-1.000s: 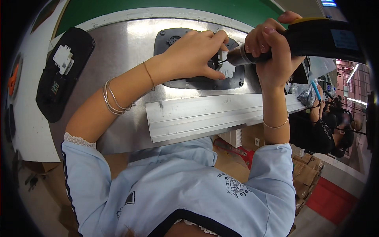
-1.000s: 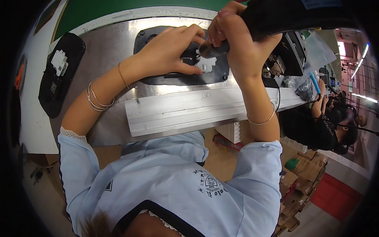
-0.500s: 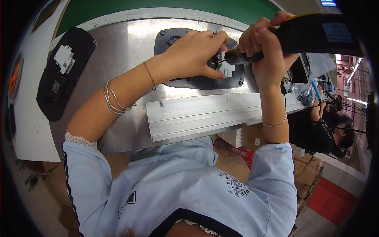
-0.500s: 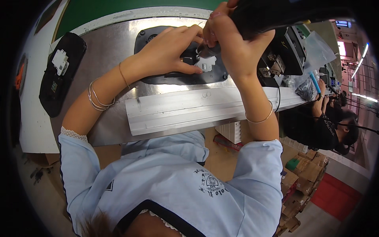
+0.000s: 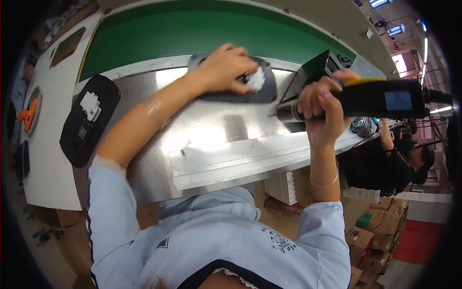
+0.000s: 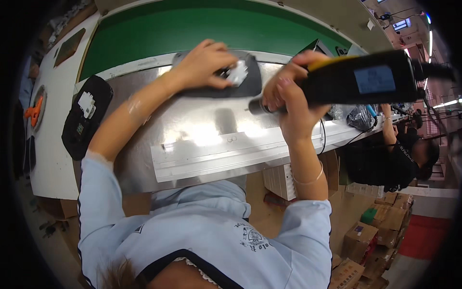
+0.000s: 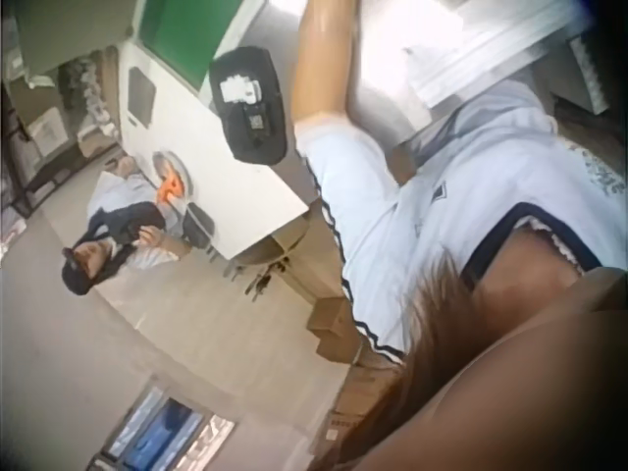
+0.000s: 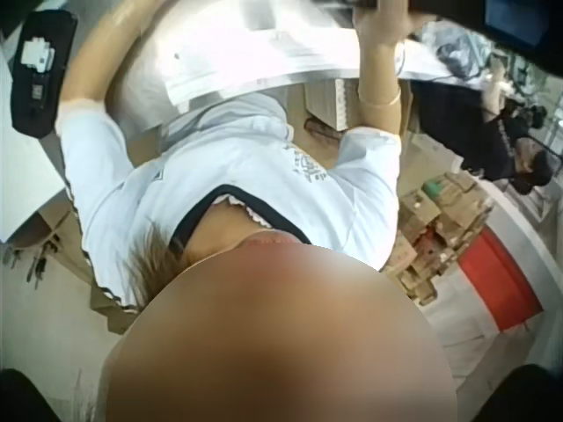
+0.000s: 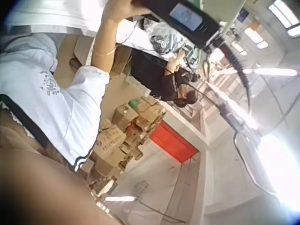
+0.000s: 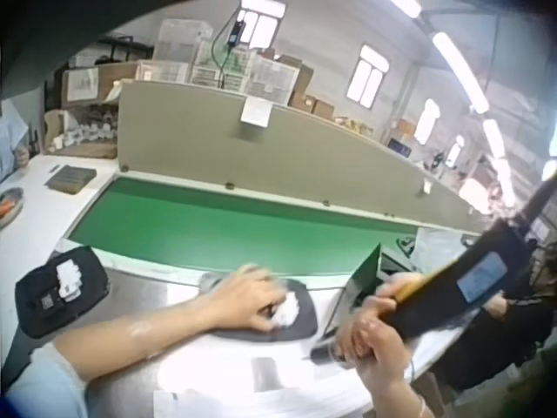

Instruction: Assembling electronic components using an electric screwdriver on a production line.

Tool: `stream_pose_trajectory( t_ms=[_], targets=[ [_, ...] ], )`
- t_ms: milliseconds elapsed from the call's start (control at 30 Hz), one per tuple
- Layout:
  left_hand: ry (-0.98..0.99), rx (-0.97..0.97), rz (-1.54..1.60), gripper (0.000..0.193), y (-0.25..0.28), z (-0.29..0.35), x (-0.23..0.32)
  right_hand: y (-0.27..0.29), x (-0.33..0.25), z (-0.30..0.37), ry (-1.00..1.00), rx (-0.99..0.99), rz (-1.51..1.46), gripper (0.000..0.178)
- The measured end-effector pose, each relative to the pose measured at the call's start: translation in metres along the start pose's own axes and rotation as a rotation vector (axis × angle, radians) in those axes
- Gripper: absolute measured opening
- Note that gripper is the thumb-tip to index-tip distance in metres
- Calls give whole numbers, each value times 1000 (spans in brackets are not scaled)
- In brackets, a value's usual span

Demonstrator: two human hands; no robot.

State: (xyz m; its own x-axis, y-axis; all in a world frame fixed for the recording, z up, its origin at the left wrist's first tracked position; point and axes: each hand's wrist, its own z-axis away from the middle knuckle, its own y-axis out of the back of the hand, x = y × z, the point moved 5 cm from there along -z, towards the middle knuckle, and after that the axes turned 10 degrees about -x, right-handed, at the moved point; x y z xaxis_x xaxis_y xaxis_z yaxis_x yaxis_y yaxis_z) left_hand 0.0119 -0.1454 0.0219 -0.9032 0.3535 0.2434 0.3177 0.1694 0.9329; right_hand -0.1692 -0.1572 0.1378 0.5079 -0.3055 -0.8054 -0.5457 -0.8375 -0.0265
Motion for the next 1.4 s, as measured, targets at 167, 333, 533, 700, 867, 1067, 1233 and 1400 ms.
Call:
stream_pose_trajectory(
  t_ms=[167, 333, 533, 700, 867, 1067, 1233, 1400],
  targets=[
    [298, 191, -250, 48, -7, -102, -40, 21, -17, 21, -23, 86, 69, 36],
    [113, 124, -143, 54, 17, -50, 3, 81, -47, 29, 118, 161, 181, 39],
    [490, 74, -284, 47, 91, 166, -13, 127, -40, 9, 127, 207, 153, 29],
    [968, 103, -351, 41, 107, 331, -3, 117, -24, 0, 102, 211, 233, 26],
    [899, 217, -233, 37, 92, 339, -2, 113, -16, 1, 111, 183, 223, 25],
    [524, 130, -123, 37, 60, 216, 15, 108, -13, 4, 22, 190, 217, 25],
    [238, 94, 58, 38, 30, 122, 42, 85, -23, 16, 0, 161, 197, 29],
    [133, 134, 94, 34, 7, 78, 62, 34, -8, 2, 31, 55, 104, 31]
  ],
)
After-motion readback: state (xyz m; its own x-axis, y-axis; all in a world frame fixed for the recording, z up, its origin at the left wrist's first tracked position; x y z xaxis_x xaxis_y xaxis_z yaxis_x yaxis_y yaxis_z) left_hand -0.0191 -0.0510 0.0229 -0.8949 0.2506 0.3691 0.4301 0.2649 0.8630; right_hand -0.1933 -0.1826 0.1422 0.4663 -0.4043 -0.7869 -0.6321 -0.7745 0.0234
